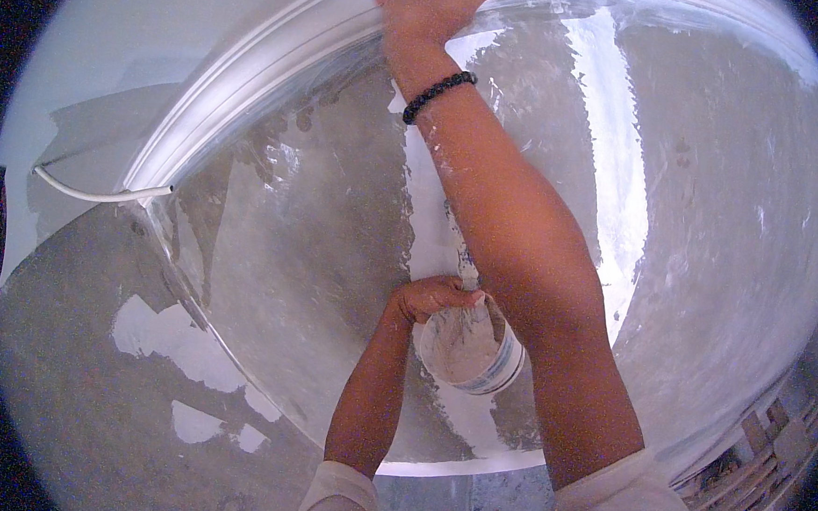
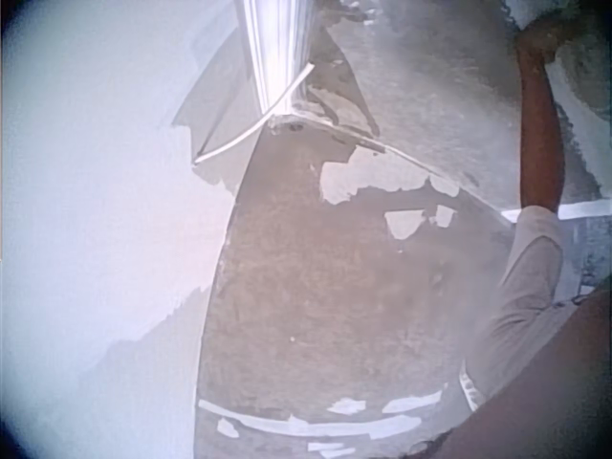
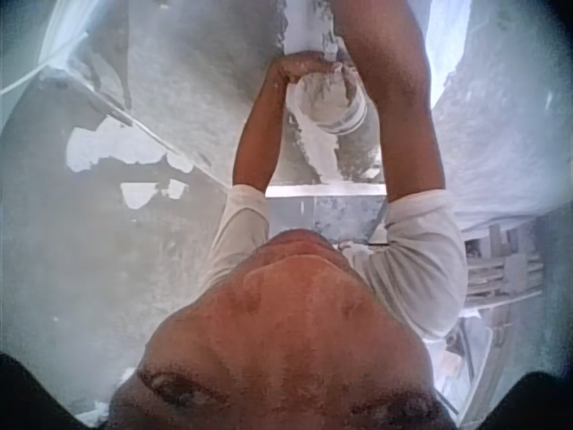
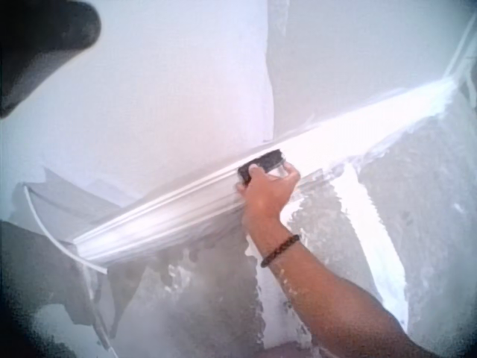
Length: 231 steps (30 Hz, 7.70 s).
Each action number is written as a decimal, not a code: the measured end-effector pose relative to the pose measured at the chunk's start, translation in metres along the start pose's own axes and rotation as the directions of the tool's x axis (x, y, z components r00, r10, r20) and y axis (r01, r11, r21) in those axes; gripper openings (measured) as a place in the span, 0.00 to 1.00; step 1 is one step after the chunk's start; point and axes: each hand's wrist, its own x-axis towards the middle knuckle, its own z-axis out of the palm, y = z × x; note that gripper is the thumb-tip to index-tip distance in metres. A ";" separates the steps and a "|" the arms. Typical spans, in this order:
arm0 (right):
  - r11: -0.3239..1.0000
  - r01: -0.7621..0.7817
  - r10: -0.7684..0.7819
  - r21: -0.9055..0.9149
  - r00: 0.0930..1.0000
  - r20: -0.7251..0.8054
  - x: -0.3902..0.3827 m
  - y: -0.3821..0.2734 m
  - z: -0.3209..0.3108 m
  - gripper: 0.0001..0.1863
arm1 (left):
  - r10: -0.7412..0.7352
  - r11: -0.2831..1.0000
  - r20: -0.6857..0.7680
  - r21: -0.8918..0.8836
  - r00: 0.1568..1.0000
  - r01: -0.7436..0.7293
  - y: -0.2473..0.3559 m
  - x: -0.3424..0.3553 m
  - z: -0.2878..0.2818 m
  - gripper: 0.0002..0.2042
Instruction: The person applies joint compound to the ceiling joints using a putty knife and a small bucket of compound, smoothing the material along the seams.
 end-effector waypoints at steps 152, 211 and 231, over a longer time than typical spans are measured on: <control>-0.510 0.721 0.423 0.469 -0.264 0.867 0.128 -0.069 -0.085 0.19 | 0.040 0.988 0.105 0.146 0.994 -0.055 -0.013 0.005 -0.010 0.31; -0.619 0.769 0.373 0.160 0.108 0.922 0.173 -0.169 -0.137 0.18 | 0.079 0.997 0.096 -0.013 0.992 -0.079 -0.012 0.005 -0.005 0.33; -0.413 0.887 0.227 0.205 -0.118 0.967 0.073 -0.036 -0.095 0.13 | 0.022 1.000 0.072 0.005 0.997 -0.023 -0.005 0.001 -0.005 0.27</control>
